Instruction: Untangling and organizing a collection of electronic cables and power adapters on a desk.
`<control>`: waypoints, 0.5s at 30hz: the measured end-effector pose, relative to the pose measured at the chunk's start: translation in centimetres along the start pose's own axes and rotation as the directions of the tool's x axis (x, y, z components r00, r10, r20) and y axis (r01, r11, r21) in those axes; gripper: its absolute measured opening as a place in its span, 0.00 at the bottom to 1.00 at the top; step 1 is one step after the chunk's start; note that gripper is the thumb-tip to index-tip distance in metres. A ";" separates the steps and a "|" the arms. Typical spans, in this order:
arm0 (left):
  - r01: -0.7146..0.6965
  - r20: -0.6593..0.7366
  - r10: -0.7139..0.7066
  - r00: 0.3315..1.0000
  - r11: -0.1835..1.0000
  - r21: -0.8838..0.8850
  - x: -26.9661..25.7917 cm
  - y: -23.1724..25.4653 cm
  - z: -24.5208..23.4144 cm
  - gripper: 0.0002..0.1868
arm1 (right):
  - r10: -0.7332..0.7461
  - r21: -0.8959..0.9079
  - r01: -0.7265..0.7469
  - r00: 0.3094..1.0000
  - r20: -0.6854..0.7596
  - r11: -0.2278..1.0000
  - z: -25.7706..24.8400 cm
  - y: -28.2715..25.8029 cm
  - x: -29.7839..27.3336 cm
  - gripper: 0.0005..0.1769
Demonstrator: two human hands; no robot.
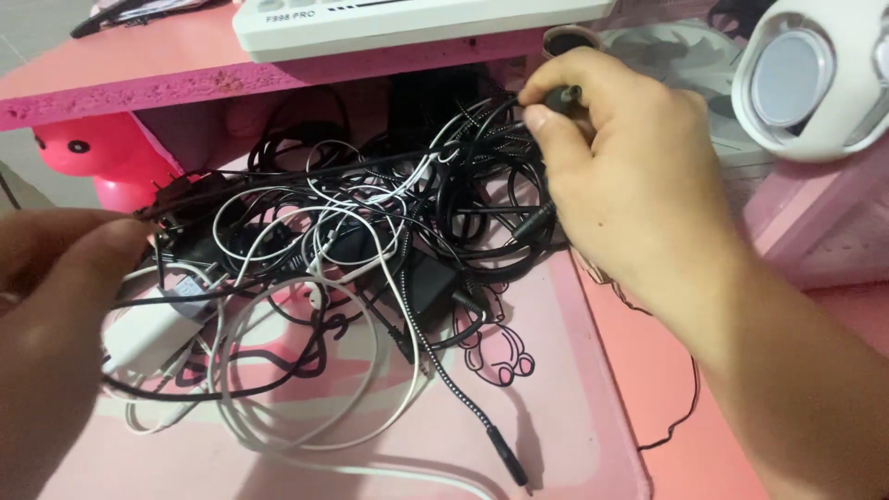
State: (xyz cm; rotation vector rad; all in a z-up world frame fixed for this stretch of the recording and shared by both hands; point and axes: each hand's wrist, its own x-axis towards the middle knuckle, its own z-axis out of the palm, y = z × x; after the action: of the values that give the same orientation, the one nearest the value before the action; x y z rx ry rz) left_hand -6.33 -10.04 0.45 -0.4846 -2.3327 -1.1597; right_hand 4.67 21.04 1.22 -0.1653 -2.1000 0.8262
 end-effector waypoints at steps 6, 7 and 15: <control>-0.091 0.016 0.090 0.996 0.994 0.059 -2.0 6.8 1.7 0.11 | -0.037 -0.453 0.081 0.994 0.104 0.888 -0.2 1.5 -0.8 0.27; -0.093 0.017 0.093 0.996 0.994 0.049 -2.1 7.2 2.3 0.11 | -0.037 -0.463 0.080 0.994 0.100 0.883 -0.2 0.7 -1.4 0.27; -0.327 0.059 0.351 0.935 0.911 -0.250 -3.6 8.9 5.4 0.06 | -0.357 0.024 0.357 0.929 0.096 0.934 3.0 -5.2 -6.4 0.28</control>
State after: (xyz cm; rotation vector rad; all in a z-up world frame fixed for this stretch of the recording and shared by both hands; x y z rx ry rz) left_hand -0.25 -0.86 1.29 -1.0147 -2.0860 -1.2673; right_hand 7.28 12.99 -1.15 0.2625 -2.1319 0.6297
